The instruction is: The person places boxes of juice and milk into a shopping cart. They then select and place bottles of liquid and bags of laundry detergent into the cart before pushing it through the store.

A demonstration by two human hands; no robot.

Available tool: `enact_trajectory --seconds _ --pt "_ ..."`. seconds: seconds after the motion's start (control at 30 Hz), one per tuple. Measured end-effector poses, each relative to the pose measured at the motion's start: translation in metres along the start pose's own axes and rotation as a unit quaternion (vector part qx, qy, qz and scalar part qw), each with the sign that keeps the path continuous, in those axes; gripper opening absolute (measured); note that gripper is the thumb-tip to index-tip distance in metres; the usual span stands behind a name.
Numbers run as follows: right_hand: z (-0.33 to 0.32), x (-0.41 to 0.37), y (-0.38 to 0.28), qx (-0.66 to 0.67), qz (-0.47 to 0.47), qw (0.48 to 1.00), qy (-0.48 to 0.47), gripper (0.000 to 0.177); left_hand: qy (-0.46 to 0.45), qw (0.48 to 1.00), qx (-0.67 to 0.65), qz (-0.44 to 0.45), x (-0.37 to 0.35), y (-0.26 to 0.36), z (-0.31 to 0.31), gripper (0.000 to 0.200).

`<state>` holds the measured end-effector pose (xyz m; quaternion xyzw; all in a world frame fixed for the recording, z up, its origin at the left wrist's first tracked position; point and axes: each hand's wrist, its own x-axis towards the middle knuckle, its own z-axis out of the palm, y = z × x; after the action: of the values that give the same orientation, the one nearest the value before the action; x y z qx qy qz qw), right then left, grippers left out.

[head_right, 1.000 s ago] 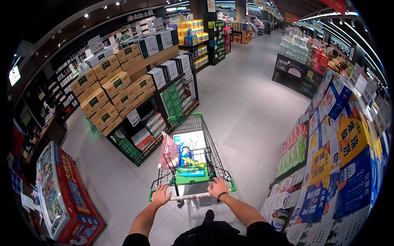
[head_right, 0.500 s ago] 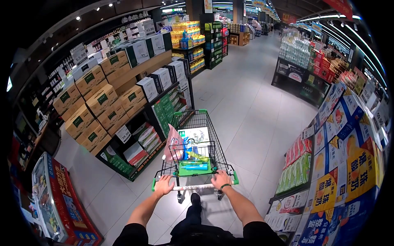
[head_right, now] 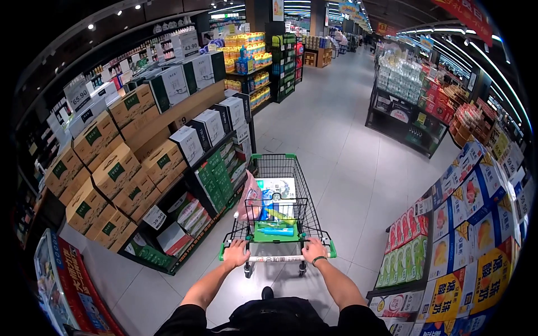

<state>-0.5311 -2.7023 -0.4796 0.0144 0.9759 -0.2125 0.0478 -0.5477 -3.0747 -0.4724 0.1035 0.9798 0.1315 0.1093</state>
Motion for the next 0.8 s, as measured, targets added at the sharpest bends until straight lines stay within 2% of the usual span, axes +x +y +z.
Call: enact_trajectory --seconds 0.07,0.1,0.2,0.33,0.5,0.8 --pt "-0.004 0.025 0.005 -0.062 0.003 0.998 0.014 0.024 0.004 1.0 -0.004 0.007 0.029 0.003 0.001 0.06" --pt "-0.001 0.035 0.007 -0.068 0.036 0.996 0.047 0.022 0.0 1.0 0.002 0.01 0.043 0.003 -0.002 0.06" --pt "0.001 0.07 0.013 -0.02 0.099 0.995 0.027 0.027 0.0 1.0 0.007 0.019 0.083 0.002 -0.01 0.059" --pt "-0.007 0.118 0.023 -0.015 0.131 0.991 0.015 0.026 0.001 1.0 -0.003 0.027 0.144 0.006 -0.012 0.059" --pt "-0.023 0.178 0.038 -0.004 0.136 0.99 0.026 0.029 0.0 0.999 -0.007 0.039 0.219 0.012 -0.016 0.058" --pt "-0.049 0.327 0.111 -0.002 0.105 0.993 0.055 0.026 -0.011 1.0 0.002 0.013 0.365 0.058 -0.017 0.061"
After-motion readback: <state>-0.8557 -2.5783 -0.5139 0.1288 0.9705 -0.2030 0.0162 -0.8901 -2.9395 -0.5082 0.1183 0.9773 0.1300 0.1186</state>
